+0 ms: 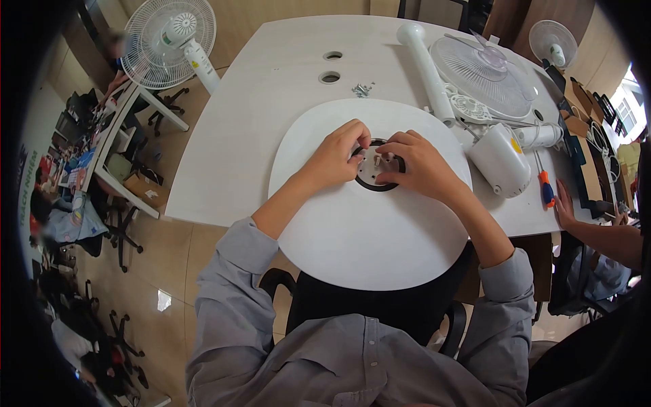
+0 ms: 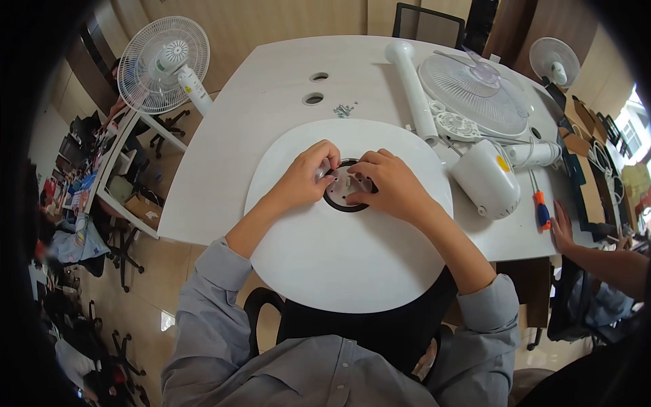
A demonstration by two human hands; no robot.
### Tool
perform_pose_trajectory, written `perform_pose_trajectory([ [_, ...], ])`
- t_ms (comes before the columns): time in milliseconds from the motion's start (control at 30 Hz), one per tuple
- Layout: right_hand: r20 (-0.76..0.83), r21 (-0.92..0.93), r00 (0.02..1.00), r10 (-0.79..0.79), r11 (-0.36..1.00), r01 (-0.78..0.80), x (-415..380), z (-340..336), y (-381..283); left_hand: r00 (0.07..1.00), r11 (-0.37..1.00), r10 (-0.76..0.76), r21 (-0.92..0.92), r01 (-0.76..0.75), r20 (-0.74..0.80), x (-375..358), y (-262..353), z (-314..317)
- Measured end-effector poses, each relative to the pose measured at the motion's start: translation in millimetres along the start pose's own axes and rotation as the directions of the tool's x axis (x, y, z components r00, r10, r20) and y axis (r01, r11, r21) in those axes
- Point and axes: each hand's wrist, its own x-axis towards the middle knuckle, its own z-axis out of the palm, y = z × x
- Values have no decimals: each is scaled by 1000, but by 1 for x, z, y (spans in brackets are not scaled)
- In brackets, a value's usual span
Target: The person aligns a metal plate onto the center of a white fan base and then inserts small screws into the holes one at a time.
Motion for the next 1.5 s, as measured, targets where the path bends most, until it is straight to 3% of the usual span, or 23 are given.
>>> perform_pose_trajectory([
  [100,6,12,1000,2,1000,-2,3,1,0,997,997,73,-7,-73,-1,1,-10,4],
  [367,-41,-129,997,72,989,-77,-3,-8,-7,1000,999,-20,-50,21,18,0,2,2],
  [567,-155,-182,988,-19,983,-9,-14,3,-3,1000,999,17,-44,-17,-2,0,-1,4],
  [767,-259,-114,965,-43,993,13,-19,15,-3,1000,1000,17,6,-17,9,-2,4,4],
  [1300,-182,-20,982,49,998,-53,-18,11,-6,991,985,130,118,-128,-9,-1,-1,6],
  [1400,-197,-15,980,24,1000,-28,-21,9,-6,995,990,104,101,-102,-6,-1,-1,5],
  [1500,-231,47,972,28,999,-17,-23,7,1,993,993,110,-35,-112,-50,0,-7,7],
])
